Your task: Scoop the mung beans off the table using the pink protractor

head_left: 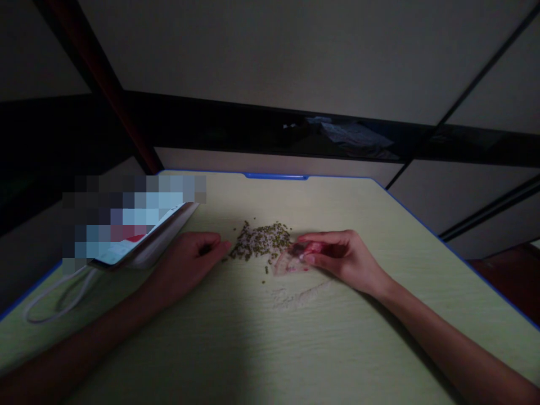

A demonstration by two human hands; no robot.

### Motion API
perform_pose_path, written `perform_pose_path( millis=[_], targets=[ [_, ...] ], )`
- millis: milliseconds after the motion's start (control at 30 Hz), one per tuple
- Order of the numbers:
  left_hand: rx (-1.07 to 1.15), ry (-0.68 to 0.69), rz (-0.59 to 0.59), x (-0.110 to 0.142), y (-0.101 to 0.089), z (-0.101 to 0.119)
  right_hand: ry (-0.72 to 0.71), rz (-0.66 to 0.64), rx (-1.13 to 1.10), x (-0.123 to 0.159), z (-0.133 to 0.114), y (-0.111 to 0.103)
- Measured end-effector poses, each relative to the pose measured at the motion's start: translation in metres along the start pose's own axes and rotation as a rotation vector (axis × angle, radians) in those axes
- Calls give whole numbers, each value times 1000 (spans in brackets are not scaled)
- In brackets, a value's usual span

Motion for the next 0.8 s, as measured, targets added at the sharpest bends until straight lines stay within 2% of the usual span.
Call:
perform_pose_path(
  millis=[400,633,800],
  targets=[
    [-2,34,18,-3,1,-5,75,186,57,-3,7,-23],
    [4,26,24,-2,0,-4,76,227,110,-1,4,-26],
    [6,13,18,-1,0,-4,80,239,18,-3,8,-26]
  ],
)
Point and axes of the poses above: each hand's wrist, its own x-axis away from the middle knuckle, its own y-axis out of the palm, z = x × y, the point moved 9 cm from there along -x, towards the middle knuckle, and after that the axes turned 11 degrees about x, right-handed, at the moved point
